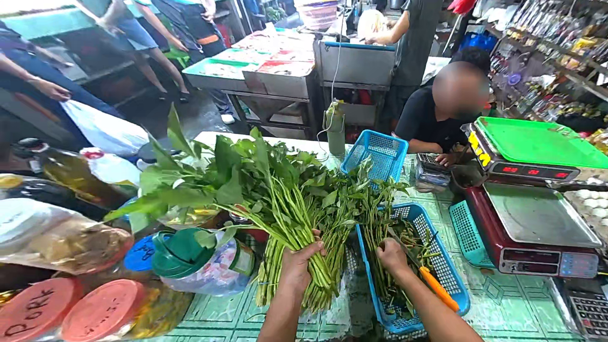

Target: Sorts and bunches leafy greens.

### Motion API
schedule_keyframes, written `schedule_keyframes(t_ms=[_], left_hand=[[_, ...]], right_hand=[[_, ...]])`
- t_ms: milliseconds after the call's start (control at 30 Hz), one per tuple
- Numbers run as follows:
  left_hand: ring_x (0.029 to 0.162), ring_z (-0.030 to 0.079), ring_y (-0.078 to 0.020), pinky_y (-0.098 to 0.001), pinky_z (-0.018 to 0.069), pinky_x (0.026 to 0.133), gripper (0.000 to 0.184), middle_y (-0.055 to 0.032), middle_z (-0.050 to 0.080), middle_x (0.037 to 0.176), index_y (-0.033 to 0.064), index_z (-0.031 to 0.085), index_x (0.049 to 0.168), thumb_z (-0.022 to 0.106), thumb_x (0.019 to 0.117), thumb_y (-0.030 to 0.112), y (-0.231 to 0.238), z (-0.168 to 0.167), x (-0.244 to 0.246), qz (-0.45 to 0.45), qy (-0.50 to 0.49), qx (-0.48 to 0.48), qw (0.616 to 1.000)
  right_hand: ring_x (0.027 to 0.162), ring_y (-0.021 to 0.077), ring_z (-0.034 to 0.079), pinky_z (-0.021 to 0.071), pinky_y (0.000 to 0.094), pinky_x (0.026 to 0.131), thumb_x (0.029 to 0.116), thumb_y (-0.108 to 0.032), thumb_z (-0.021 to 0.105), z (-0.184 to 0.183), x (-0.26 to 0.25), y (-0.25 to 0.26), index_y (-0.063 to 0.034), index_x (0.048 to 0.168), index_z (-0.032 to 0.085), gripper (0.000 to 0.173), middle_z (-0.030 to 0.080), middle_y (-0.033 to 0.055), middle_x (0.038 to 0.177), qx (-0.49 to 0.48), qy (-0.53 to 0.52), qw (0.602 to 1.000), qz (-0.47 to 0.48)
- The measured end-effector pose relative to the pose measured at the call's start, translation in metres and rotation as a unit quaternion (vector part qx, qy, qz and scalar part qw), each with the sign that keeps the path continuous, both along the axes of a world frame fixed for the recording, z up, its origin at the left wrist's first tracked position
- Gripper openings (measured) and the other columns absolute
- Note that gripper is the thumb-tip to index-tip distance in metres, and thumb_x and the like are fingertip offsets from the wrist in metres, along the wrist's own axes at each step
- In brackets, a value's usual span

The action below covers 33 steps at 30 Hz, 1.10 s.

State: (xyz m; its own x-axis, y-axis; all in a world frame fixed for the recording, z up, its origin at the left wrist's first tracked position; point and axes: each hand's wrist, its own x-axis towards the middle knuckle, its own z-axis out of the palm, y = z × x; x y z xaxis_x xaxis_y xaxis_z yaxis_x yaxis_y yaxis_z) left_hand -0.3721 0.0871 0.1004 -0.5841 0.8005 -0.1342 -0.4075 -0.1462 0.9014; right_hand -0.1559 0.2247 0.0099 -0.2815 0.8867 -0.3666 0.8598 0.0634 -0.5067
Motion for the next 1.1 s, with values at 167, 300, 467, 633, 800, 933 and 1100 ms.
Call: schedule_keyframes(t_ms=[167, 300, 467, 633, 800, 933, 1100], left_hand=[[0.063, 0.066, -0.0183, -0.0312, 0.0605, 0.061, 0.033, -0.0101, 0.068, 0.081, -0.0032, 0.062, 0.109, 0.065, 0.0762, -0.010, -0.005, 0.006, 0.004, -0.021, 0.005, -0.005, 1.000], [0.063, 0.066, -0.0185, -0.0311, 0.0605, 0.060, 0.033, -0.0106, 0.068, 0.082, -0.0029, 0.062, 0.108, 0.066, 0.0755, -0.009, -0.007, 0.008, 0.002, -0.026, -0.008, 0.001, 1.000], [0.063, 0.066, -0.0189, -0.0316, 0.0607, 0.060, 0.033, -0.0109, 0.068, 0.082, -0.0034, 0.062, 0.109, 0.066, 0.0767, -0.010, -0.005, 0.007, 0.002, -0.023, -0.010, 0.003, 1.000], [0.067, 0.067, -0.0197, -0.0326, 0.0613, 0.064, 0.032, -0.0112, 0.069, 0.086, -0.0035, 0.061, 0.111, 0.066, 0.0802, -0.010, 0.001, 0.006, 0.008, -0.049, -0.011, 0.004, 0.999], [0.076, 0.071, -0.0246, -0.0361, 0.0614, 0.071, 0.031, -0.0176, 0.073, 0.095, -0.0055, 0.059, 0.115, 0.065, 0.0847, -0.008, 0.015, -0.007, 0.027, -0.121, -0.020, -0.006, 0.992], [0.077, 0.071, -0.0247, -0.0376, 0.0606, 0.071, 0.029, -0.0173, 0.073, 0.096, -0.0047, 0.060, 0.114, 0.065, 0.0861, -0.006, 0.027, -0.021, 0.052, -0.177, -0.028, -0.036, 0.983], [0.076, 0.070, -0.0242, -0.0368, 0.0599, 0.070, 0.028, -0.0167, 0.073, 0.095, -0.0035, 0.062, 0.113, 0.068, 0.0858, -0.005, 0.034, -0.034, 0.066, -0.210, -0.040, -0.074, 0.974]], right_hand=[[0.128, 0.0364, 0.059, 0.0534, 0.0548, 0.098, 0.0884, -0.038, 0.073, -0.006, -0.030, -0.016, 0.0045, 0.142, 0.050, 0.072, 0.052, 0.0222, 0.146, 0.007, -0.165, 0.986, 0.015], [0.125, 0.0343, 0.062, 0.0550, 0.0524, 0.095, 0.0905, -0.035, 0.069, -0.004, -0.028, -0.016, 0.0044, 0.138, 0.053, 0.064, 0.054, 0.0207, 0.144, -0.001, -0.197, 0.980, 0.002], [0.122, 0.0329, 0.064, 0.0550, 0.0551, 0.093, 0.0927, -0.024, 0.061, 0.005, -0.026, -0.020, 0.0024, 0.126, 0.064, 0.043, 0.063, 0.0180, 0.136, -0.011, -0.226, 0.974, 0.027], [0.125, 0.0361, 0.062, 0.0480, 0.0591, 0.104, 0.1012, -0.032, 0.052, 0.018, 0.002, 0.004, -0.0020, 0.133, 0.061, 0.045, 0.065, 0.0210, 0.131, -0.094, -0.056, 0.992, -0.057], [0.079, 0.0225, 0.071, 0.0599, 0.0384, 0.073, 0.1086, -0.014, 0.041, 0.024, 0.039, 0.016, 0.0020, 0.130, 0.050, 0.028, 0.071, 0.0145, 0.095, -0.207, 0.316, 0.898, -0.224], [0.075, 0.0251, 0.070, 0.0597, 0.0403, 0.066, 0.1107, -0.021, 0.033, 0.014, 0.048, 0.012, -0.0003, 0.129, 0.049, 0.032, 0.071, 0.0163, 0.098, -0.279, 0.411, 0.802, -0.331], [0.067, 0.0159, 0.065, 0.0557, 0.0328, 0.060, 0.1033, -0.027, 0.061, -0.012, 0.041, -0.003, -0.0012, 0.119, 0.057, 0.031, 0.068, 0.0086, 0.084, -0.287, 0.424, 0.795, -0.324]])
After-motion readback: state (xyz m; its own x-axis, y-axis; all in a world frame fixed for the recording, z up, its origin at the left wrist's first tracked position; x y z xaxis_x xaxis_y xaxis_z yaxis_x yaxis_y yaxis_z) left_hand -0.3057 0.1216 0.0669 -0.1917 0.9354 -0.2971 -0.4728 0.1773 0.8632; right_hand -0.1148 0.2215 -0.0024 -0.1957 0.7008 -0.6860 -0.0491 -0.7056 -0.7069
